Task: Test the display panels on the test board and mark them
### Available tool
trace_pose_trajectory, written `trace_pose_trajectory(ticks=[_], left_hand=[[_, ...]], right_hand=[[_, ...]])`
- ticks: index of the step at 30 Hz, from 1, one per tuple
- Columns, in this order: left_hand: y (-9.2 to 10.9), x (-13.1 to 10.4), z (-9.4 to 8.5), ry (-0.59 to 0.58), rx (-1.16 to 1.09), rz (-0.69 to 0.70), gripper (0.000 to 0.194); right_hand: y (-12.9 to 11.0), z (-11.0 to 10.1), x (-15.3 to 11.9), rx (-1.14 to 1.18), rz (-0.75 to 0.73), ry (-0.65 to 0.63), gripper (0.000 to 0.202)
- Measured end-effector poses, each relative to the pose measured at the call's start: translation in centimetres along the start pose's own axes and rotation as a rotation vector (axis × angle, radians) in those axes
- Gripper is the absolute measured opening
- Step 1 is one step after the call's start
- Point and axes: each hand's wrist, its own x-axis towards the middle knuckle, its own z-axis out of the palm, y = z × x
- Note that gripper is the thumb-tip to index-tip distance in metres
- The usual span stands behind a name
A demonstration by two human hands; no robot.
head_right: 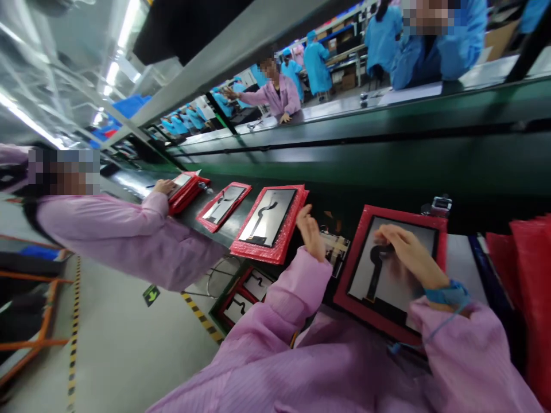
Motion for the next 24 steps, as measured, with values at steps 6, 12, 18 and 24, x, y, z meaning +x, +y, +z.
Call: trace_pose_trajectory(ticks=[6,12,18,24], left_hand=[[2.0,-6.5,-3.5,-0.296,0.008,0.268,0.044],[1.1,-11.7,-4.6,-0.827,0.233,0.454,0.070],[0.6,-11.8,-4.6,-0.826,0.259,0.411,0.078],[0.8,-11.7,-4.7,-0.789,0.229,0.323,0.093]], right_hand=[[3.1,-3.6,0.3,-0.523,0.175,0.411,0.031],[4.7,-3.8,0.5,-0.671,0.319,0.438,0.035],[5.0,-3.5,1.6,-0.541,0.331,0.523,0.020],[2.8,-4.1,0.8,-0.256,0.166,0.604,0.015]])
